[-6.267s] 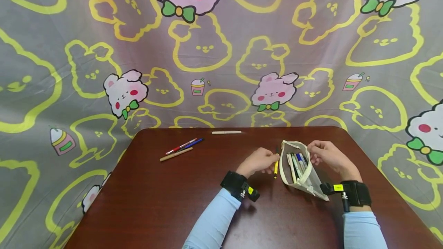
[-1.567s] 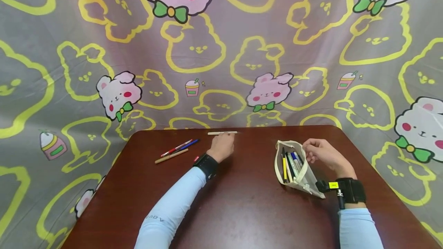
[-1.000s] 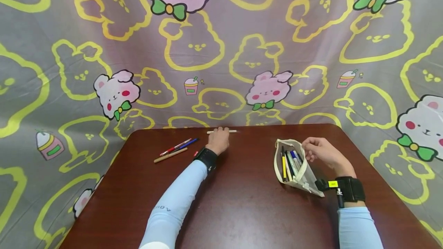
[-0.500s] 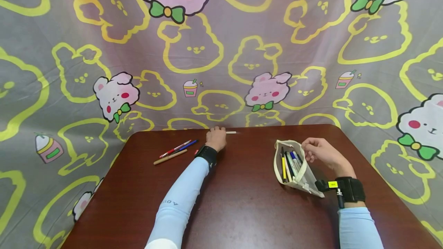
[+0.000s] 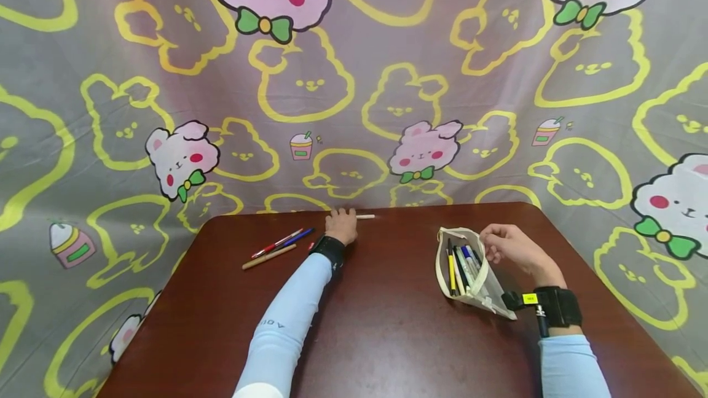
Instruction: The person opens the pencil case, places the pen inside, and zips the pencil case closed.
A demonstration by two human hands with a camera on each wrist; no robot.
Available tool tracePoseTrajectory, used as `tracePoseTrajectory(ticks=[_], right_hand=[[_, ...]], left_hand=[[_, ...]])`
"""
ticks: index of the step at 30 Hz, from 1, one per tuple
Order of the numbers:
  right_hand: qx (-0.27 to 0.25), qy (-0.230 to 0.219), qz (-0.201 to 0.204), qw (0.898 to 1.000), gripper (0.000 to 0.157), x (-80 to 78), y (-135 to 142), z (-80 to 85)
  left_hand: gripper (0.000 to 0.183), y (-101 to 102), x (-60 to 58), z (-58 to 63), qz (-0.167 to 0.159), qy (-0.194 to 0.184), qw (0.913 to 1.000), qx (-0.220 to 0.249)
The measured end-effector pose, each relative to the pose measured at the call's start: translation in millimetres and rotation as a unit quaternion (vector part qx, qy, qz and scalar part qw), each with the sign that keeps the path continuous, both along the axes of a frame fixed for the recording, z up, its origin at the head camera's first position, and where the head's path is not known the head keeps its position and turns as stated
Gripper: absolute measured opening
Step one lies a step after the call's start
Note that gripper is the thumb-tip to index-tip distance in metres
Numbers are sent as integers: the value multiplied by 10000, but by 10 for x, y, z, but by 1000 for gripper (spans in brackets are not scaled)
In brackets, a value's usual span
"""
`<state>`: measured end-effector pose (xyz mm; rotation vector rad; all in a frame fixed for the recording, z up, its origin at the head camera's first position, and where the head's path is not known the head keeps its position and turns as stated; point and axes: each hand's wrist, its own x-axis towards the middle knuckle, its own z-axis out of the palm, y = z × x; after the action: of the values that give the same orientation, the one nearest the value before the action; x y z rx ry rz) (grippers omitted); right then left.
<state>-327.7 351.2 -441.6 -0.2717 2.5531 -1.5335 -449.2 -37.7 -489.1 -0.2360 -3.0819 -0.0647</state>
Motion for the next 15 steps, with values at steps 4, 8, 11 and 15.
tracePoseTrajectory(ticks=[4,8,11,15], right_hand=[[13,19,13,10000,27,7,-20,-14],[83,-29,-44,10000,27,20,-19,-24],[116,-38,-125,9998,27,24,-19,-19],[127,62,-143,9998,28,25,-35,8]], left_hand=[[56,-15,-3,-29,53,-142,9998,-101],[46,-7,15,-57,13,-236,9996,-159],[38,9,26,-46,-9,-121,9998,-137],[25,20,23,11,50,172,9998,-68]])
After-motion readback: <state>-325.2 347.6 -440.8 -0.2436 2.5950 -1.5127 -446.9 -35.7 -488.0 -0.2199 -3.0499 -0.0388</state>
